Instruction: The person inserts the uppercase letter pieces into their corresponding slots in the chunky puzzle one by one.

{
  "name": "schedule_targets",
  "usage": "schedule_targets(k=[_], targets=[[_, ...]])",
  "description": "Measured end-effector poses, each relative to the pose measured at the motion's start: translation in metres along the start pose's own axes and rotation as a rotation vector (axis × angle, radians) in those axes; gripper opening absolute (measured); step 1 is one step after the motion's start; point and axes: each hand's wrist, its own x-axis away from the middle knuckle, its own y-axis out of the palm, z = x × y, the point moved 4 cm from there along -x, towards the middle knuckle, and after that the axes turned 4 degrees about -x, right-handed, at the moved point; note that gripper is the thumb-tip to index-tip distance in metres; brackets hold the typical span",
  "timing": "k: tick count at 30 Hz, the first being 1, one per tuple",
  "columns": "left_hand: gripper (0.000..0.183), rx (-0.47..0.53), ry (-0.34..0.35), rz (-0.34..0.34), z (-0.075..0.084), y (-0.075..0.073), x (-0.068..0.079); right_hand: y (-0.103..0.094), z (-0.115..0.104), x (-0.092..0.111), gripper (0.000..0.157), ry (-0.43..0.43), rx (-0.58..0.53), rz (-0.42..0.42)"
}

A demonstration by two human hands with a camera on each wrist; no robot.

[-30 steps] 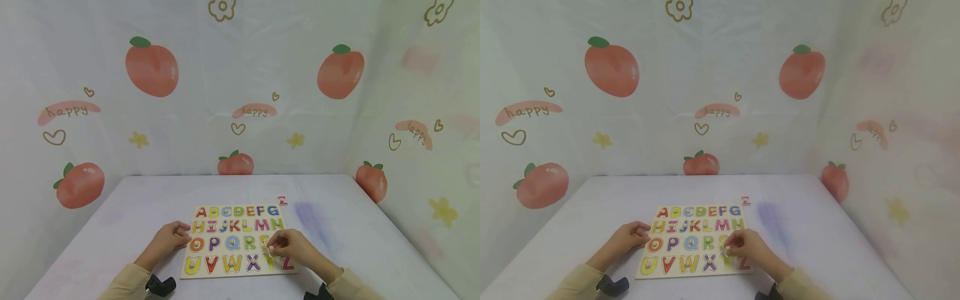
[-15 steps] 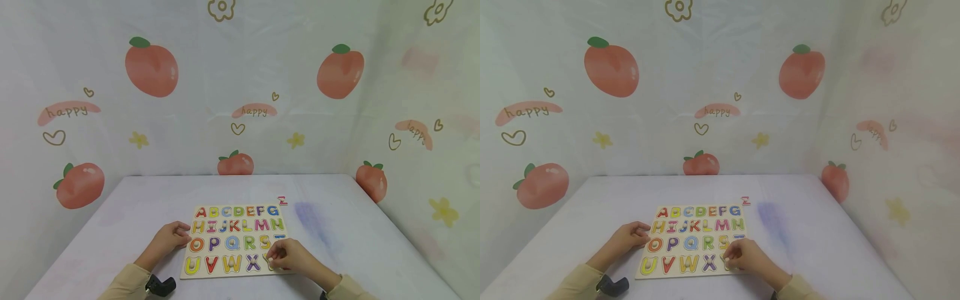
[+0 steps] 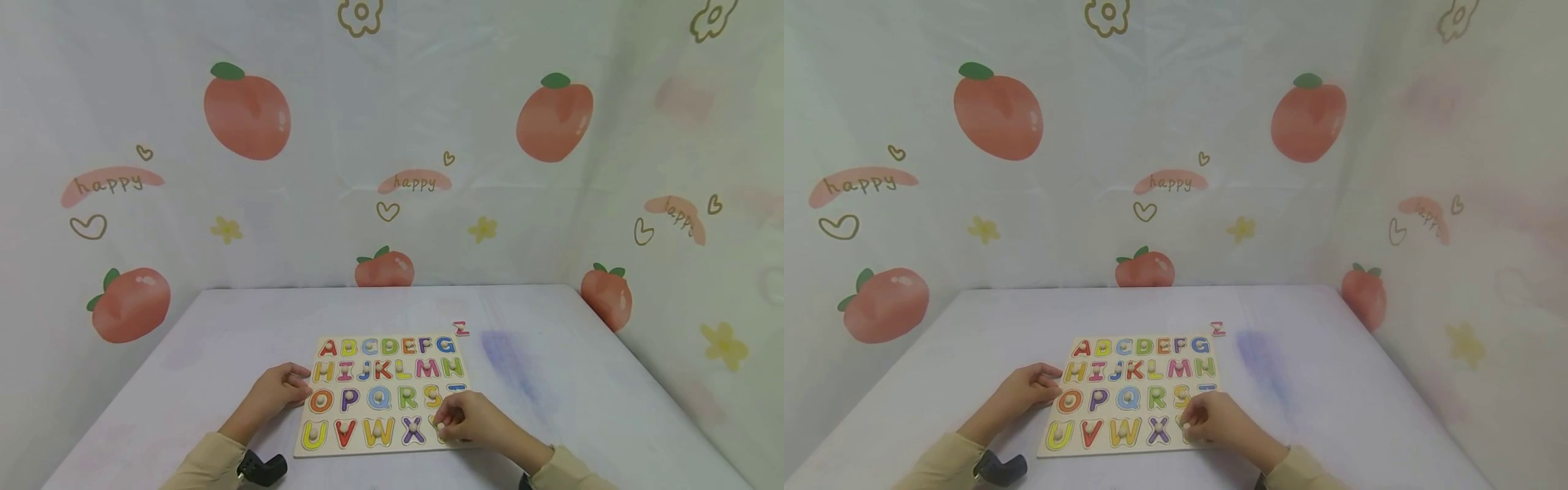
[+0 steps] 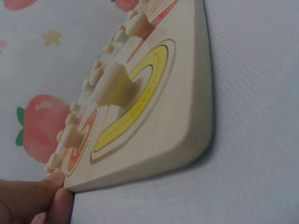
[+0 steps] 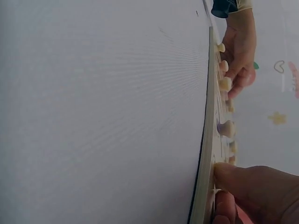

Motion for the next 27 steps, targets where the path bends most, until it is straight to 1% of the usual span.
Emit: schedule_targets(k=[6, 10, 14, 19, 24, 27], targets=[[0.035, 0.008, 0.005, -0.001, 0.003, -0.001, 0.002, -0.005, -0.002, 0.0, 0.013, -0.007, 0.002, 0.001], [0.035, 0.007, 0.007, 0.002, 0.005, -0.001, 0.003, -0.016, -0.003, -0.004, 0.012, 0.013, 0.011, 0.036], [0.035, 0.004, 0.01, 0.002, 0.005, -0.001, 0.003, -0.035, -0.002, -0.013, 0.011, 0.035, 0.009, 0.112], [0.035, 0.005, 0.002, 0.001, 0.003, -0.001, 0.002, -0.063, 0.005, -0.031, 0.013, 0.095, -0.029, 0.236], [0.036, 0.01, 0.002, -0.004, 0.004, -0.001, 0.002, -0.093, 0.025, -0.054, 0.019, 0.162, -0.043, 0.362], [0.036, 0.008, 0.006, -0.006, 0.004, -0.001, 0.002, -0.109, 0.04, -0.067, 0.023, 0.182, -0.043, 0.426]])
